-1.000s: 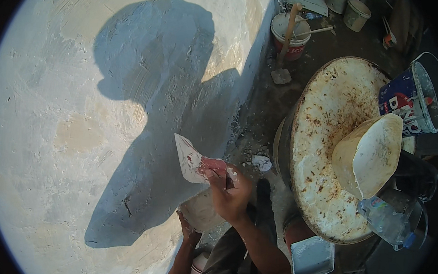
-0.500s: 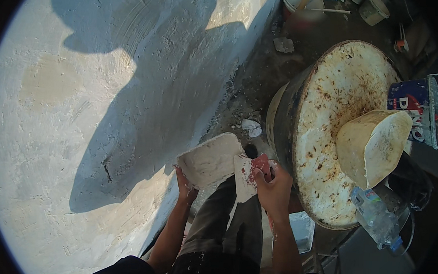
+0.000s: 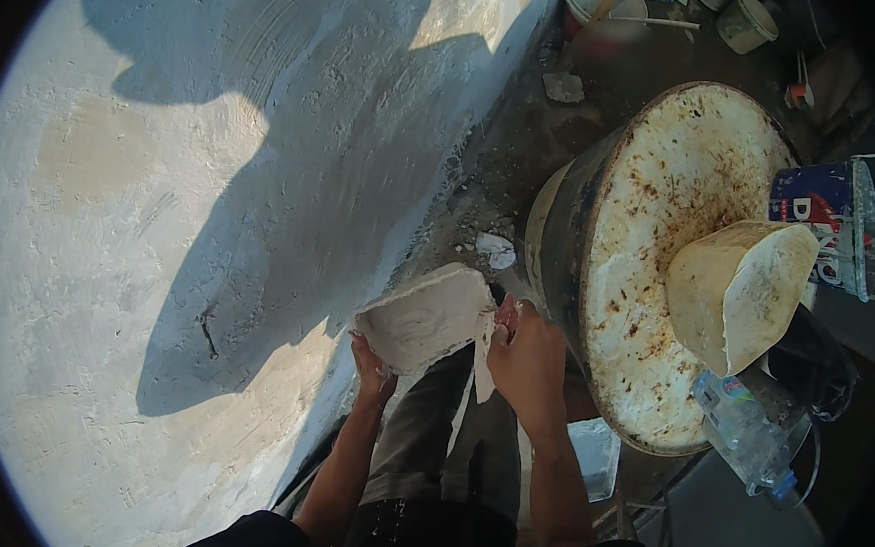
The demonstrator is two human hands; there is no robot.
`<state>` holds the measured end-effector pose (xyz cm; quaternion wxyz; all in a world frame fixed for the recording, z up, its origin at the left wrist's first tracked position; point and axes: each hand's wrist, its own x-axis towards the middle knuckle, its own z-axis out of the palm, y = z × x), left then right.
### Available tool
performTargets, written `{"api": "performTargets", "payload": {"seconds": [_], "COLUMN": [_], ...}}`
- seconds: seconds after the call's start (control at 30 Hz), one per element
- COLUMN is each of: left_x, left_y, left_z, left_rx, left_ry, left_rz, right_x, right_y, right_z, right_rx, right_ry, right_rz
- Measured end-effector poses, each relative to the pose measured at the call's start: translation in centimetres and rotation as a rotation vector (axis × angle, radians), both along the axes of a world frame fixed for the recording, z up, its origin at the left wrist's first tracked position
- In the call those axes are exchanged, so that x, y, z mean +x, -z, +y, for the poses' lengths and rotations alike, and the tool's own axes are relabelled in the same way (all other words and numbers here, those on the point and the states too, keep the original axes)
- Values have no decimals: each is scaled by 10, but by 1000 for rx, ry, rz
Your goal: Applying plaster or putty to an exterior wall using a putty knife.
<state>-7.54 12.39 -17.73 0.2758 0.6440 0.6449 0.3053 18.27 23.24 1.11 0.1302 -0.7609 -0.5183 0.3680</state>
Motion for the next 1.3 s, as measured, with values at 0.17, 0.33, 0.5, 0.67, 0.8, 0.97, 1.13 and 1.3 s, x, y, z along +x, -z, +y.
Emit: {"api": "performTargets", "payload": {"seconds": [0.17,0.33,0.5,0.67,0.8,0.97,1.13,1.3], "left_x": [3,39,34,14,43,43,46,34], "left_y": [19,-20,-5,3,-31,-45,-55,-29], "left_z": [-10,10,7,2,22,31,38,28], "left_rx": [-165,44,-83,-469,-255,-462,-503,-469], "left_ry": [-152,-92,-315,-260,-277,-438,-390,-399], "left_rz": [-213,-168,-645,-1171,-570,-1197,-1288,-1150], "right_x": [4,10,-4,-10,-10,-16,-16,-23], "right_y": [6,8,17,31,27,26,33,52], "right_z": [3,1,0,-4,3,9,7,1], "right_rx": [-30,-121,-126,-115,-230,-161,-163,-36], "right_ry": [31,19,-3,-23,-105,-175,-165,-100], "right_rz": [168,215,394,554,515,679,742,845]}}
